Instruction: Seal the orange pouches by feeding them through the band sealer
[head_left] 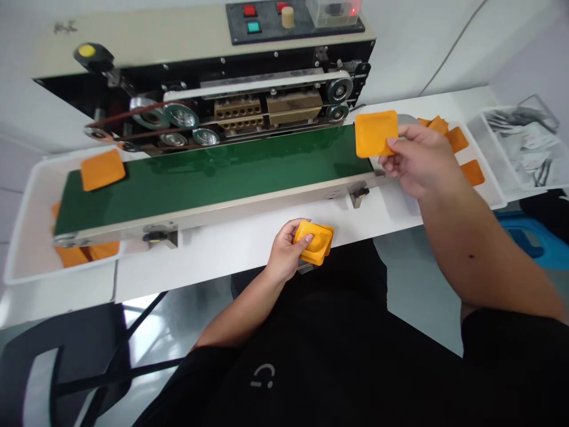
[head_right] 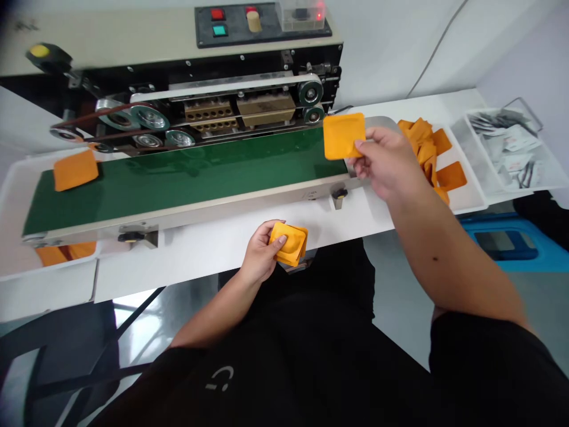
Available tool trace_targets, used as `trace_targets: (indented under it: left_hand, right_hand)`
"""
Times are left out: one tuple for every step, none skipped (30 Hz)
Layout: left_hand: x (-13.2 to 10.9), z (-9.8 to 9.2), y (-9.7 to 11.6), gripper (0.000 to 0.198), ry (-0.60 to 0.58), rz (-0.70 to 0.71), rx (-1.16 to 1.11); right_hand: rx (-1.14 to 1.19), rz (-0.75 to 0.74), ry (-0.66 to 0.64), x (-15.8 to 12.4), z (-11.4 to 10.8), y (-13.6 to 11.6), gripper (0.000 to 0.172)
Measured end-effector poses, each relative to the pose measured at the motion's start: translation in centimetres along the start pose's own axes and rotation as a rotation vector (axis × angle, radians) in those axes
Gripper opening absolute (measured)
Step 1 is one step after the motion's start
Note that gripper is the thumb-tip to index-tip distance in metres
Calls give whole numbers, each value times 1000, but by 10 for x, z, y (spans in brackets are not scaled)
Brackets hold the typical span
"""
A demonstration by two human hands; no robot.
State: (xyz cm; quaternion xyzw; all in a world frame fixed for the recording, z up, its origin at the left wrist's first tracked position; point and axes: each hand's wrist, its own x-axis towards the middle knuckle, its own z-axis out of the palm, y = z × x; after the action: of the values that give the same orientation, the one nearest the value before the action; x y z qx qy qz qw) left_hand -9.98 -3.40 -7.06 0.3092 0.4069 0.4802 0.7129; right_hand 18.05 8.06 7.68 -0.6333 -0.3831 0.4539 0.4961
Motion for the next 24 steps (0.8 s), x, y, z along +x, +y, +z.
trace_targets:
  left_hand:
    - [0,0,0,57,1,0,2]
    - [1,0,0,57,3,1,3]
    - [1,0,0,56,5,-1,2]
    - [1,0,0,56,8,-4,1]
    - [1,0,0,55,12,-7,1]
    - [1,0,0,54,18,-10,-1]
    - [1,0,1,54,23,-12,-3]
    - [2,-1,1,53,28,-14,-5]
    - [2,-1,1,53,33,-14,-8]
    - [3,-1,1,53,36,-14,-10]
    - [3,-2,1,53,38,-14,-11]
    - [4,-2,2,53,40,-13,-11]
    - [4,-2,2,54,41,-13,-11]
    - [5,-2,2,55,43,-12,-9]
    - [5,-2,2,55,43,-11,-7]
    - [5,-2,2,56,42,-11,-3]
    - [5,-2,3,57,39,-11,2]
    - [5,-2,3,57,36,-11,6]
    - [5,-2,3,58,32,-11,8]
    - [5,-2,3,58,27,-9,10]
    - [4,-1,3,58,24,-8,10]
    - [4,-1,3,57,23,-5,8]
    - [4,-1,3,57,24,-1,3]
    - [5,-1,3,56,27,3,-4]
  right_hand:
    - [-1,22,11,11,2,-6,20]
    - [0,44,21,21,5,-11,23]
    - [0,65,29,30,7,-15,24]
    - [1,84,38,37,10,-17,24]
    - [-2,99,46,44,12,-18,23]
    - [-8,107,50,49,14,-19,23]
    - [-16,110,53,53,17,-20,23]
    - [-26,111,51,56,20,-20,23]
    - [-33,112,43,59,23,-20,24]
    - [-39,112,30,60,26,-21,23]
    - [-44,115,12,62,29,-21,22]
    - [-47,120,-6,63,33,-22,20]
    - [-50,125,-28,64,36,-22,19]
    - [-54,130,-52,65,40,-23,19]
    - [-61,133,-72,65,44,-25,19]
    - [-71,136,-85,65,47,-27,19]
    - [-82,136,-92,65,50,-29,18]
    - [-95,130,-93,64,53,-31,15]
    - [-105,115,-87,61,54,-33,13]
    - [-112,91,-67,58,55,-34,11]
    - [-113,58,-38,52,54,-34,9]
    - [-105,13,-3,45,52,-31,6]
    - [-87,-43,31,34,49,-27,5]
    - [-62,-104,58,21,45,-19,7]
